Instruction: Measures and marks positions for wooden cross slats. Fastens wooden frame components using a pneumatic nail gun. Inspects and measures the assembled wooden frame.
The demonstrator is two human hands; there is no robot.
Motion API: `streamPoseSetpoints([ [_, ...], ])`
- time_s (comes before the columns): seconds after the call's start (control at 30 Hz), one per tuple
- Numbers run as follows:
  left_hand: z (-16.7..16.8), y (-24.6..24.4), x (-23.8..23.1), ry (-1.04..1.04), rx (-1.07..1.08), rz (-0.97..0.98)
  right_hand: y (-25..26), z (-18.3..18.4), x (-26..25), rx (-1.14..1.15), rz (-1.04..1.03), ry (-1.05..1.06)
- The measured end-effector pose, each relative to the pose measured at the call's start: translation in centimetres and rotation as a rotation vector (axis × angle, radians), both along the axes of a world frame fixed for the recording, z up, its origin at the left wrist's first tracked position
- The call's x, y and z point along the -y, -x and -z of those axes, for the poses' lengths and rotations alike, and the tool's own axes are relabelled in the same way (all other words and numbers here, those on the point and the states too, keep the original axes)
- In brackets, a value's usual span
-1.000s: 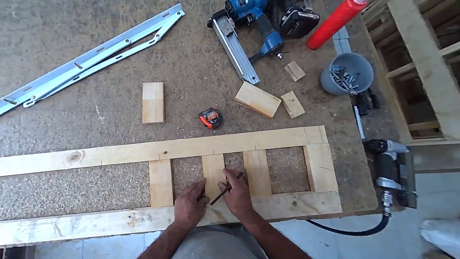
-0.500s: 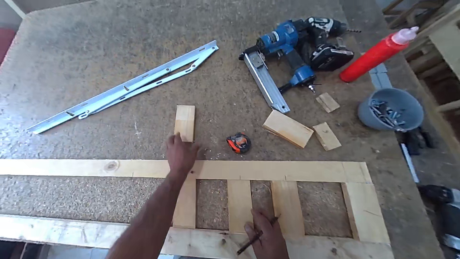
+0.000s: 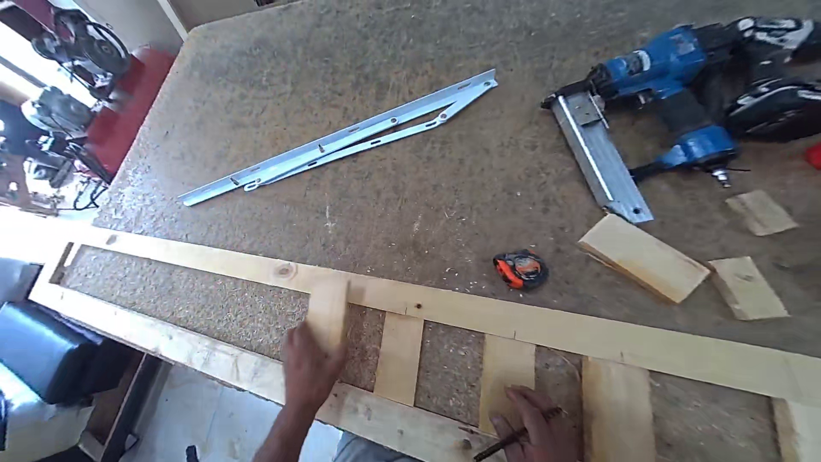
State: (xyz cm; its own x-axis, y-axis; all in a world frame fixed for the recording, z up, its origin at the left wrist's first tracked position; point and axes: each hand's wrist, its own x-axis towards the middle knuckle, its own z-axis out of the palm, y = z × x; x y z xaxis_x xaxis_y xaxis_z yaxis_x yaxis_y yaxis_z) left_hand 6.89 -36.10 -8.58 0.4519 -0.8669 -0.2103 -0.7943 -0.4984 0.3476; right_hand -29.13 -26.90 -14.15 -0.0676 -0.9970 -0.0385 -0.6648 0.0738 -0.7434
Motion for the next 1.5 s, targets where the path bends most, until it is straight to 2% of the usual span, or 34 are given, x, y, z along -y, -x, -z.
streamPoseSetpoints([
  [0.07, 0.8, -3.9, -2.8, -0.070, 0.064, -0.024, -1.4, 0.0, 0.1, -0.004, -0.015, -0.006],
  [0.17, 2.0, -7.3, -3.9, -0.145, 0.131, 0.030, -4.0, 0.9, -0.2, -0.045, -0.027, 0.050],
  [0.3, 2.1, -7.5, -2.4, -0.153, 0.140, 0.091, -8.3, 0.8, -1.0, -0.097, 0.000, 0.099],
  [0.5, 3.5, -7.6, -1.5, -0.090, 0.106, 0.109, -15.6, -0.4, -0.8, -0.112, -0.085, 0.140],
  [0.57, 3.7, -7.9, -1.5, -0.098, 0.060, 0.116, -18.5, -1.5, 0.3, -0.066, -0.177, 0.089],
  [0.7, 2.9, -9.5, -1.0, -0.173, -0.132, 0.158, -25.2, -2.6, 3.2, -0.010, -0.397, -0.149],
  [0.83, 2.2, -14.5, -0.1, -0.249, -0.361, 0.281, -29.7, -1.7, 5.6, -0.035, -0.417, -0.301],
  [1.0, 4.6, -18.6, -1.2, -0.149, -0.387, 0.475, -31.1, -1.2, 7.0, -0.084, -0.382, -0.320],
  [1.13, 5.3, -18.5, -1.3, -0.067, -0.392, 0.519, -31.2, -1.3, 7.4, -0.071, -0.373, -0.365],
  [1.33, 5.8, -17.8, -1.2, -0.056, -0.278, 0.559, -31.3, -1.0, 7.5, -0.107, -0.398, -0.334],
  [1.5, 5.8, -17.7, -1.0, -0.035, -0.277, 0.569, -30.8, -0.7, 7.2, -0.052, -0.381, -0.281],
])
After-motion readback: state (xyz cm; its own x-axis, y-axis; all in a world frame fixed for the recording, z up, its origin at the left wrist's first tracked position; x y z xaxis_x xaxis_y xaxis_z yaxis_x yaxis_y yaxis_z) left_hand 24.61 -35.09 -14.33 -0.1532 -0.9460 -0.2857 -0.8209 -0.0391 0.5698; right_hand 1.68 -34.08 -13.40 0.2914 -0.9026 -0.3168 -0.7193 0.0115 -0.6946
